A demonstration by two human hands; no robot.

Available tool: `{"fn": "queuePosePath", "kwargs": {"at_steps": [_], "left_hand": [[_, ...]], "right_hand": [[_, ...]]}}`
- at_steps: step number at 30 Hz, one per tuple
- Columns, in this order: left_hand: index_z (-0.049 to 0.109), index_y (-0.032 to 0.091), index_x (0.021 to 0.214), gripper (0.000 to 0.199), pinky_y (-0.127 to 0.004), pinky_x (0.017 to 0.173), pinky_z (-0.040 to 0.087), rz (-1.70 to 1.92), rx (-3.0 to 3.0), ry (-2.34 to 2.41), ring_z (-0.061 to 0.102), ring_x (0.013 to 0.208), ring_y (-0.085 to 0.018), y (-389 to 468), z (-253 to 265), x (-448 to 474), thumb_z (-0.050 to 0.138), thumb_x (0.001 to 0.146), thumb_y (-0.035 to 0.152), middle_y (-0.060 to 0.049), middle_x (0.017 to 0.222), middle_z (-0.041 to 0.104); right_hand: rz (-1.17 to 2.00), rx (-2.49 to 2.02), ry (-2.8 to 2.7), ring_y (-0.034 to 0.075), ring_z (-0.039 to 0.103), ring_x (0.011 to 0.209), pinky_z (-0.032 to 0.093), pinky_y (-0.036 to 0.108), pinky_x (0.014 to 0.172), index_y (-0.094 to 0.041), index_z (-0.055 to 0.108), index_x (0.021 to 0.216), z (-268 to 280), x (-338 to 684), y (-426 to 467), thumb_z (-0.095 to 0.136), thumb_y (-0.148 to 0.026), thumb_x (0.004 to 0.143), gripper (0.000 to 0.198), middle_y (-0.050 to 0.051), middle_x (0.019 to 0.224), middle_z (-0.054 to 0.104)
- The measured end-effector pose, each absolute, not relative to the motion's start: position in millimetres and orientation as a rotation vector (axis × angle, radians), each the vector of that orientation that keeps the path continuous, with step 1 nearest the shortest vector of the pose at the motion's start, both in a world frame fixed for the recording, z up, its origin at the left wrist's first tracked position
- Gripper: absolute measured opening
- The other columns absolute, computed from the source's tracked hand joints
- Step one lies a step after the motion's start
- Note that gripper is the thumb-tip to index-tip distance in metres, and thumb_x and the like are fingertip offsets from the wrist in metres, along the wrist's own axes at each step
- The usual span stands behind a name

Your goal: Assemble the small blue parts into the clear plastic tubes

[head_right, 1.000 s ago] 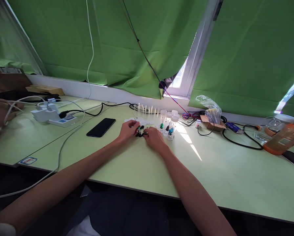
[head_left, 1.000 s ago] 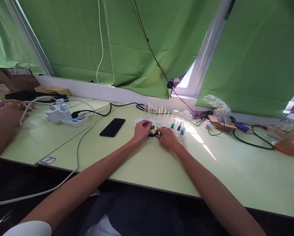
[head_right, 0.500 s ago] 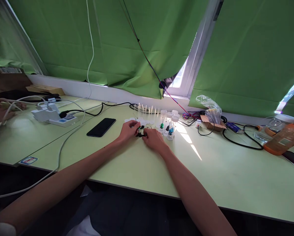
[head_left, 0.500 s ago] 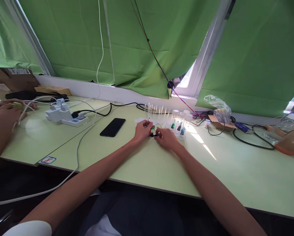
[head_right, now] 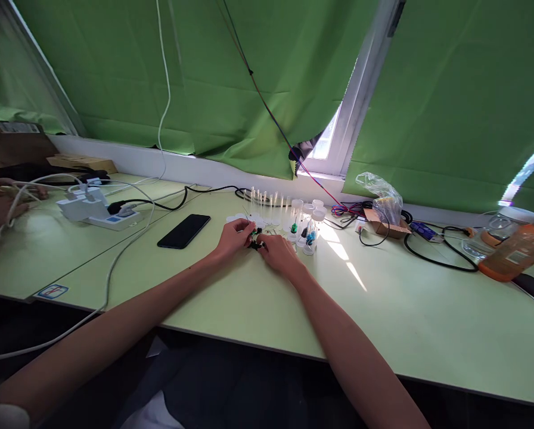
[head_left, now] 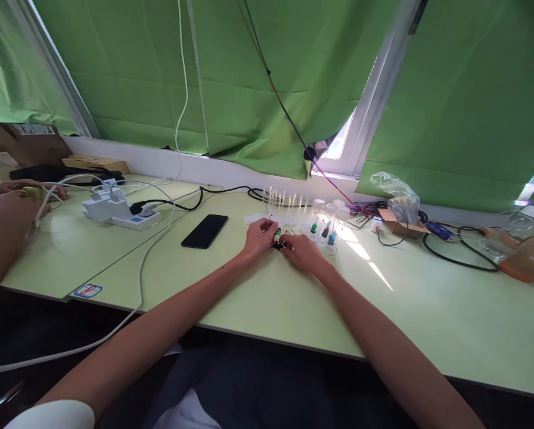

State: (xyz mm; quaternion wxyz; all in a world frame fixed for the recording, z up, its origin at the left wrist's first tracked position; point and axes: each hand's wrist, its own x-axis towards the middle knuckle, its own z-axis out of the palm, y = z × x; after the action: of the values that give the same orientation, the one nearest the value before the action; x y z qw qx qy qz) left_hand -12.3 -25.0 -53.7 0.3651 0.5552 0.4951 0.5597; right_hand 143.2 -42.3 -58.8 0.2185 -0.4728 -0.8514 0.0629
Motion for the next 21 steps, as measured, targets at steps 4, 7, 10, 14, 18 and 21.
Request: {"fn": "queuePosePath", "kwargs": {"at_steps": [4,7,10,14,18,21], "left_hand": [[0.058,0.017,0.070,0.025,-0.025,0.045,0.036,1.431,1.444,1.279,0.044,0.042,-0.009,-24.6,-54.6,-12.7,0.064,0.076,0.040,0.001,0.055,0.055],[0.058,0.017,0.069,0.025,-0.026,0.047,0.036,1.432,1.463,1.287,0.044,0.043,-0.009,-25.0,-55.0,-13.2,0.064,0.076,0.041,0.002,0.055,0.055],[0.057,0.017,0.068,0.026,-0.026,0.047,0.036,1.432,1.469,1.282,0.044,0.042,-0.009,-25.9,-54.6,-12.9,0.064,0.076,0.041,0.002,0.054,0.053],[0.057,0.017,0.068,0.027,-0.027,0.046,0.035,1.428,1.435,1.254,0.043,0.041,-0.009,-27.1,-53.6,-11.7,0.066,0.075,0.042,0.002,0.056,0.055],[0.057,0.017,0.068,0.026,-0.026,0.045,0.034,1.420,1.417,1.235,0.044,0.041,-0.009,-27.7,-52.9,-10.9,0.068,0.073,0.040,0.001,0.057,0.057],[0.058,0.017,0.068,0.026,-0.026,0.045,0.034,1.419,1.422,1.239,0.044,0.041,-0.009,-27.5,-53.4,-11.2,0.068,0.073,0.040,0.001,0.055,0.056]], "right_hand": [[0.185,-1.287,-2.358,0.017,0.059,0.078,0.032,0.024,0.062,-0.025,0.064,0.101,-59.5,144.3,-41.7,0.051,-0.020,0.086,0.020,0.002,0.090,0.069],[0.187,-1.272,-2.363,0.017,0.059,0.078,0.032,0.024,0.062,-0.024,0.063,0.100,-59.1,145.0,-41.4,0.050,-0.018,0.085,0.020,0.002,0.092,0.069],[0.200,-1.281,-2.368,0.017,0.058,0.078,0.032,0.024,0.061,-0.023,0.060,0.100,-58.8,145.0,-41.2,0.050,-0.019,0.085,0.019,0.003,0.091,0.068],[0.219,-1.316,-2.375,0.017,0.057,0.075,0.031,0.025,0.060,-0.022,0.056,0.098,-60.7,144.3,-39.8,0.053,-0.025,0.088,0.012,0.003,0.088,0.066],[0.219,-1.352,-2.354,0.017,0.057,0.074,0.031,0.025,0.059,-0.021,0.054,0.098,-63.2,144.0,-37.8,0.055,-0.028,0.088,0.012,0.003,0.085,0.066],[0.211,-1.387,-2.331,0.018,0.058,0.074,0.031,0.025,0.059,-0.022,0.052,0.102,-64.1,144.1,-37.0,0.057,-0.031,0.088,0.017,0.003,0.085,0.066]]}}
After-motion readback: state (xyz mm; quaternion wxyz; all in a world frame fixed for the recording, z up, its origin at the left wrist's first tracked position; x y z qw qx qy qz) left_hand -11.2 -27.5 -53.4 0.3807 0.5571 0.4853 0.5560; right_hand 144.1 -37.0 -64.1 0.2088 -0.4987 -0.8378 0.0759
